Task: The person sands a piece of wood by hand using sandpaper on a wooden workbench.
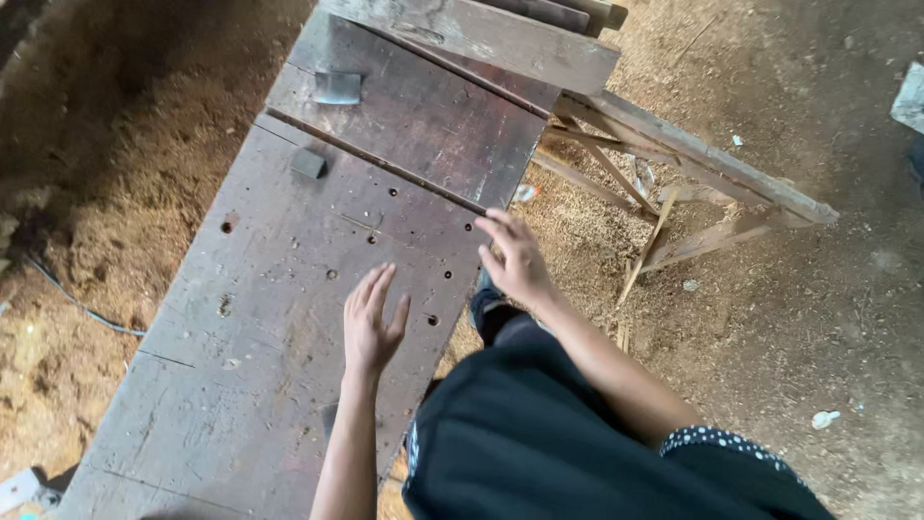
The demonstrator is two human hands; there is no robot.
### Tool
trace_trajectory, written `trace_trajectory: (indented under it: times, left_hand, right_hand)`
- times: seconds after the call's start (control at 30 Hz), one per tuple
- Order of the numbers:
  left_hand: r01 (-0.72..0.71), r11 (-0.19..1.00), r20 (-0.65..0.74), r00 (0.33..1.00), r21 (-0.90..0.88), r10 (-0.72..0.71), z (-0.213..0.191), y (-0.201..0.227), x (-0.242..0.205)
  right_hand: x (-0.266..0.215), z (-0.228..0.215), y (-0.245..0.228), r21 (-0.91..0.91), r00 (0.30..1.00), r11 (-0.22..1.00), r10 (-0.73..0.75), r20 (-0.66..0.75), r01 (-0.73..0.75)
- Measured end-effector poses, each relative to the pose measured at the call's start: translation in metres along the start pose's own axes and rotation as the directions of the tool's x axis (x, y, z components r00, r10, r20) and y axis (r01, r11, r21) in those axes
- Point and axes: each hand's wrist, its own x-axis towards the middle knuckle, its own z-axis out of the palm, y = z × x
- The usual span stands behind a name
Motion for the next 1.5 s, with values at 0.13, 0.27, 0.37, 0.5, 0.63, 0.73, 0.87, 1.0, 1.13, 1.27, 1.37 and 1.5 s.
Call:
trace_trajectory:
  times: [0.13,0.27,0.37,0.5,0.63,0.73,0.87,1.0,1.13,1.27,1.37,1.5]
  left_hand:
    - [-0.008,1.0,0.018,1.0,0.001,0.008,0.027,0.027,0.07]
    - [-0.08,0.997,0.017,0.997,0.01,0.08,0.04,0.045,0.142]
    - [-0.105,0.993,0.04,0.994,0.058,0.102,0.041,0.044,0.171]
    - [-0.177,0.98,0.022,0.984,0.092,0.176,0.038,0.039,0.206]
    - [-0.158,0.982,0.079,0.985,0.102,0.151,0.051,0.033,0.234]
    - [-0.187,0.971,0.096,0.98,0.149,0.174,0.063,0.035,0.283]
    - [-0.158,0.969,0.131,0.982,0.191,0.134,0.109,0.034,0.336]
    - [-0.096,0.942,0.244,0.97,0.321,0.016,0.164,0.033,0.419]
    - [-0.062,0.838,0.363,0.917,0.542,-0.167,0.213,0.016,0.472]
    - [-0.09,0.71,0.313,0.93,0.699,-0.191,0.256,-0.023,0.493]
    - [-0.037,0.728,0.28,0.935,0.685,-0.217,0.284,-0.049,0.491]
    - [-0.075,0.687,0.269,0.946,0.723,-0.18,0.297,-0.063,0.49]
  right_hand:
    - [0.047,-0.039,0.052,-0.097,0.999,0.994,-0.048,-0.003,0.047]
    - [0.099,-0.064,0.084,-0.019,0.997,0.997,-0.07,-0.015,0.07]
    - [0.118,-0.07,0.102,-0.104,0.993,0.991,-0.09,-0.075,0.082]
    - [0.134,-0.078,0.103,-0.109,0.988,0.994,-0.045,-0.145,0.029]
    - [0.147,-0.089,0.124,-0.151,0.99,0.988,0.008,-0.142,-0.029]
    - [0.197,-0.093,0.157,-0.158,0.987,0.987,-0.026,-0.157,0.001]
    - [0.244,-0.098,0.216,-0.232,0.998,0.971,0.05,-0.045,-0.059]
    - [0.296,-0.092,0.259,-0.245,0.965,0.96,0.186,0.186,-0.137]
    - [0.317,-0.07,0.28,-0.276,0.901,0.949,0.25,0.354,-0.154]
    - [0.326,-0.05,0.28,-0.493,0.858,0.863,0.332,0.391,-0.11]
    - [0.341,-0.043,0.287,-0.539,0.831,0.831,0.394,0.394,-0.138]
    - [0.337,-0.034,0.288,-0.545,0.817,0.82,0.429,0.385,-0.174]
